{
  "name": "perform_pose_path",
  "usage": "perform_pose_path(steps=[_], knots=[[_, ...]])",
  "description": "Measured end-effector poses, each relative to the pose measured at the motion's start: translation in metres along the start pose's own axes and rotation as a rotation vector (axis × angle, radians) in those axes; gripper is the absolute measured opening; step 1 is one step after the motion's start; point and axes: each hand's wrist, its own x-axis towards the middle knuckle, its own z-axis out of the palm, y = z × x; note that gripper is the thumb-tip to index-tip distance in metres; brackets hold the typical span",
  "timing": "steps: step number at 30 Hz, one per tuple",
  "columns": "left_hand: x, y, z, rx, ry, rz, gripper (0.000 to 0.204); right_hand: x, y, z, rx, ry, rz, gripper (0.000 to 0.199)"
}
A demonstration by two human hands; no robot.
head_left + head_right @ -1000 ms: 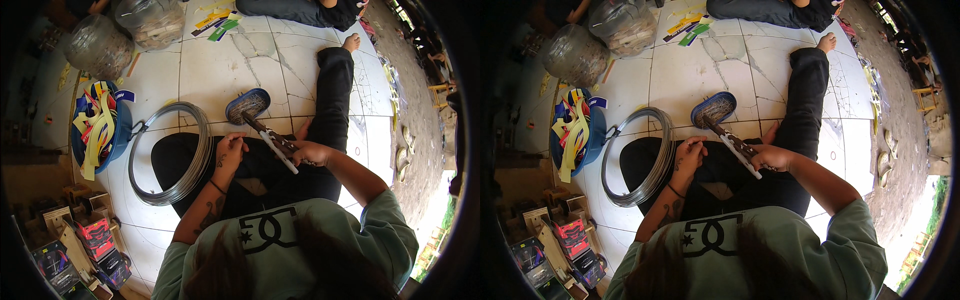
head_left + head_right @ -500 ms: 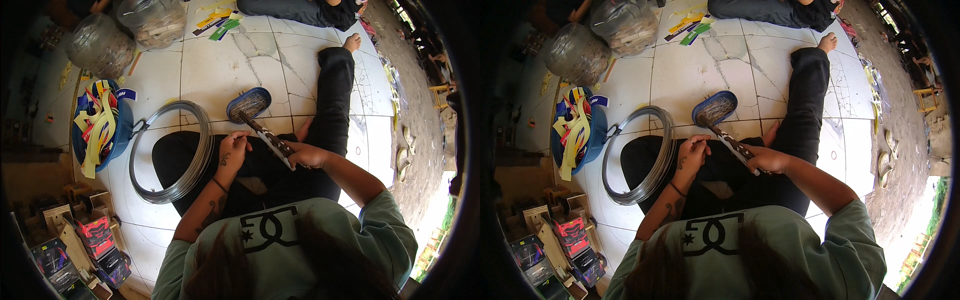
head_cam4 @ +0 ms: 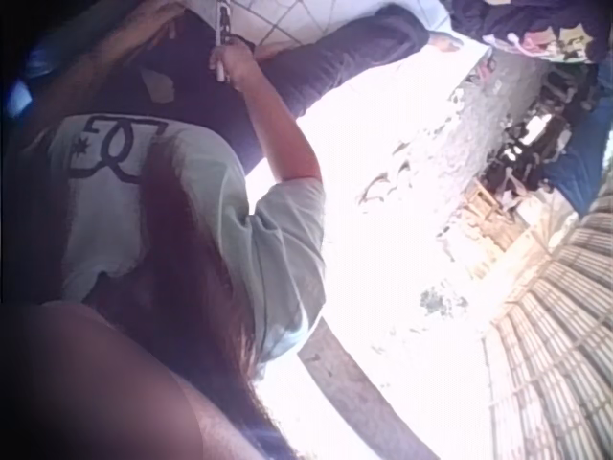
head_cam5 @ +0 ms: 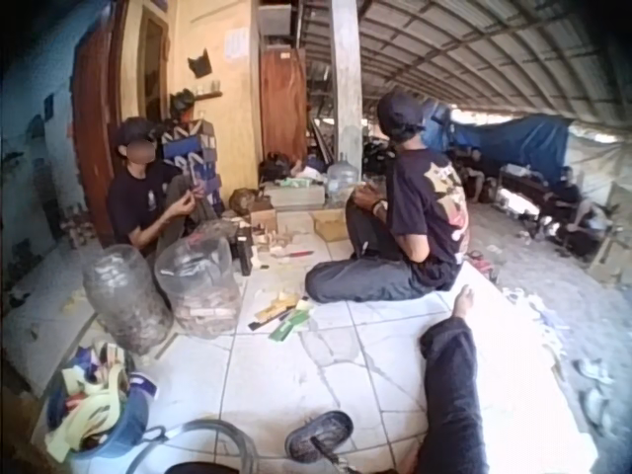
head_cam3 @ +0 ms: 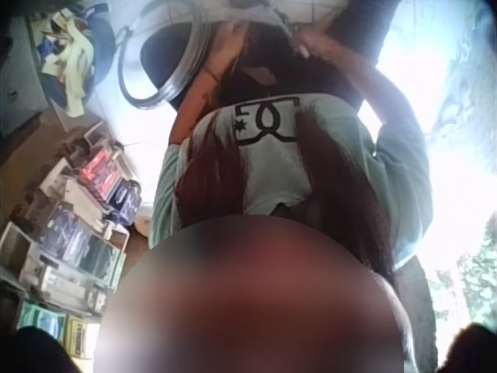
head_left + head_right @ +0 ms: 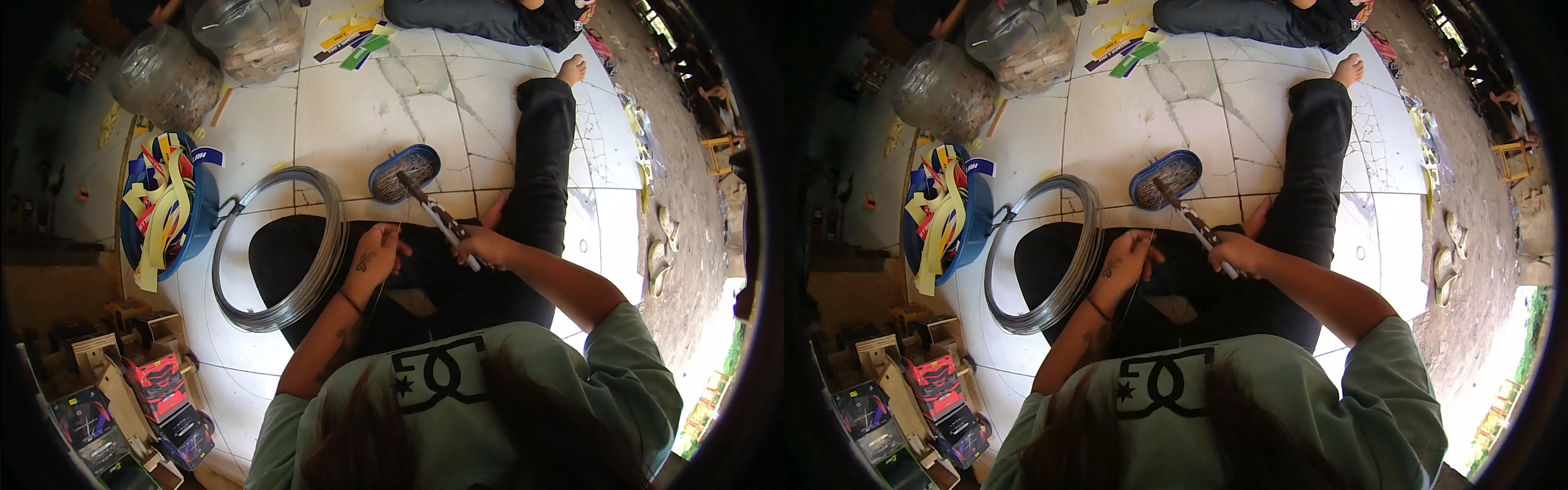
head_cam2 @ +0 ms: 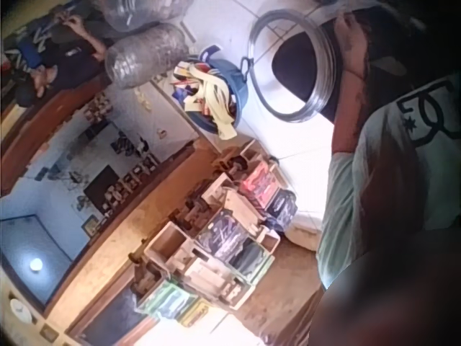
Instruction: The person sits on the floor and repeatedly cuts short lengths of metal wire from a coil using pliers. The person holds the wire with one hand and uses the pliers with the other to snip the wire, then places the cut pieces into a small blue container.
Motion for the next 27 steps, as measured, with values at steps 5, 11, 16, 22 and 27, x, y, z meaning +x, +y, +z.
perform_pose_path(steps=[5,11,16,22,27], knots=[[-0.005,-0.008,-0.002,0.234,0.021,0.036,0.02,0.015,-0.008,-0.003,-0.006,0.056,0.1,0.022],[0.005,-0.024,0.0,0.264,0.094,0.152,0.022,0.027,0.001,-0.001,-0.008,0.087,0.069,0.019],[0.002,-0.036,-0.006,0.167,0.108,0.16,0.023,0.029,0.041,-0.009,0.108,-0.026,-0.154,0.026],[0.001,-0.021,-0.007,0.05,0.031,-0.017,0.018,0.017,0.057,0.003,0.389,-0.11,-0.142,0.027],[-0.003,-0.017,-0.003,0.08,0.088,-0.022,0.019,-0.006,0.035,0.009,0.404,-0.049,-0.065,0.029]])
